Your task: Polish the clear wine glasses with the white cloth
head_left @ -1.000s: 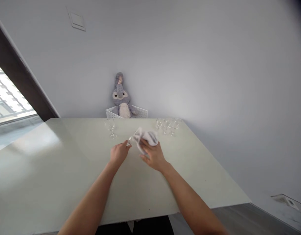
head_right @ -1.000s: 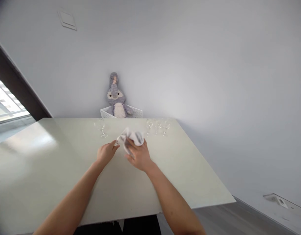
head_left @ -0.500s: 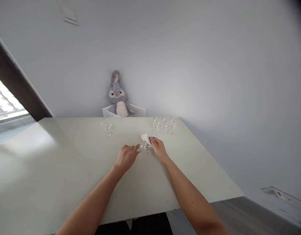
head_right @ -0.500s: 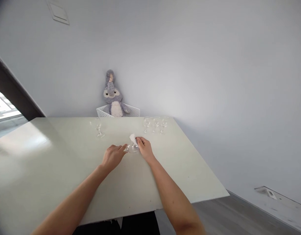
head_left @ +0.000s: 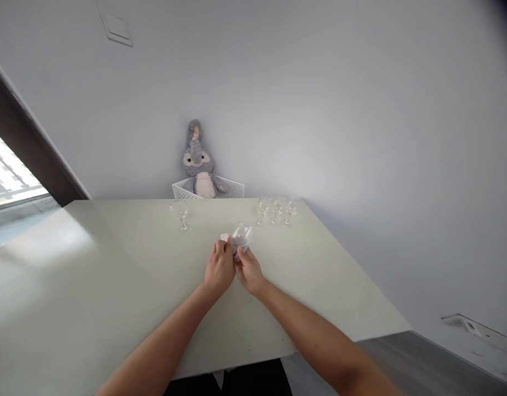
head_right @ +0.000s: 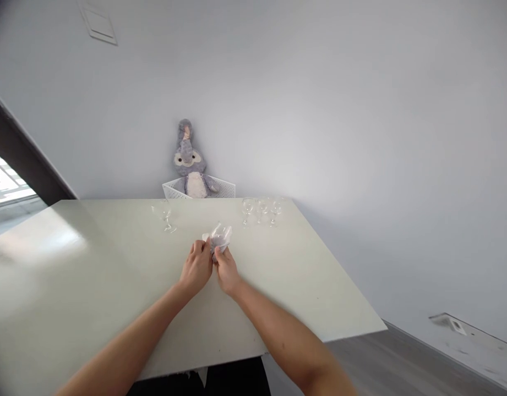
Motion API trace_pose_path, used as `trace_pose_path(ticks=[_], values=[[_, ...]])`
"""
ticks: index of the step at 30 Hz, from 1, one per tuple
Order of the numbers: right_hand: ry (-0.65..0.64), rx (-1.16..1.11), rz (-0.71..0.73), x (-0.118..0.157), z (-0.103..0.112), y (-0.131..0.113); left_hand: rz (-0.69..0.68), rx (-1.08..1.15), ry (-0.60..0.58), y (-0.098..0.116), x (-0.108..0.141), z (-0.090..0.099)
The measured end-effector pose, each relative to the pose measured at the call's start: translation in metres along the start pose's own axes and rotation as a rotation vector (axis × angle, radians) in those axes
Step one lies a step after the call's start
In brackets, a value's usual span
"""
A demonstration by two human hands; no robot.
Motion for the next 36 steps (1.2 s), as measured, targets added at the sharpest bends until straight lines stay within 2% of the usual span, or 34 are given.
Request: trace_pose_path(ticks=[2, 3, 6, 7, 9, 11, 13, 15, 20, 22, 25, 29, 33, 36], values=[[0.019, 0.016, -0.028, 0.000, 0.002, 0.000, -0.041, 0.033, 0.011, -0.001, -0.001, 0.002], [0.034, 0.002, -0.044, 0.000, 0.004, 0.000, -0.054, 0.097, -0.033, -0.003, -0.002, 0.003], [0.071, -0.074, -0.110, -0.002, 0.010, -0.006, 0.002, 0.504, -0.246, -0.013, -0.009, 0.005], [0.066, -0.092, -0.132, -0.002, 0.011, -0.008, 0.056, 0.682, -0.273, -0.018, -0.011, 0.005], [0.000, -0.107, -0.170, -0.003, 0.012, -0.013, 0.165, 1.024, -0.233, -0.026, -0.015, 0.007], [-0.095, -0.095, -0.205, -0.002, 0.012, -0.017, 0.193, 1.299, -0.180, -0.030, -0.015, 0.010], [-0.145, -0.040, -0.235, -0.001, 0.012, -0.018, 0.156, 1.470, -0.199, -0.030, -0.015, 0.013], [-0.137, 0.083, -0.238, -0.001, 0.014, -0.018, 0.131, 1.531, -0.218, -0.028, -0.013, 0.015], [-0.217, 0.533, -0.149, -0.001, 0.019, -0.015, 0.096, 1.529, -0.230, -0.027, -0.012, 0.015], [-0.220, 0.751, -0.097, 0.000, 0.020, -0.013, 0.102, 1.487, -0.198, -0.029, -0.013, 0.013], [-0.213, 1.170, -0.015, 0.003, 0.021, -0.012, 0.126, 1.415, -0.048, -0.035, -0.016, 0.011], [-0.420, 1.598, 0.119, 0.009, 0.012, -0.015, 0.116, 1.299, 0.155, -0.048, -0.020, 0.015], [-0.648, 1.710, 0.225, 0.019, -0.007, -0.015, 0.126, 0.943, 0.504, -0.058, -0.017, 0.029], [-0.766, 1.630, 0.266, 0.027, -0.018, -0.016, 0.140, 0.633, 0.634, -0.062, -0.011, 0.038]])
Point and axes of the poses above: each hand's wrist, its own x-axis away from the middle knuckle, its own z-axis out of the back of the hand, y = z × x, the point moved 1 cm from there along -x, towards the middle knuckle, and after that the axes turned 14 degrees about -y, right-handed, at the moved point
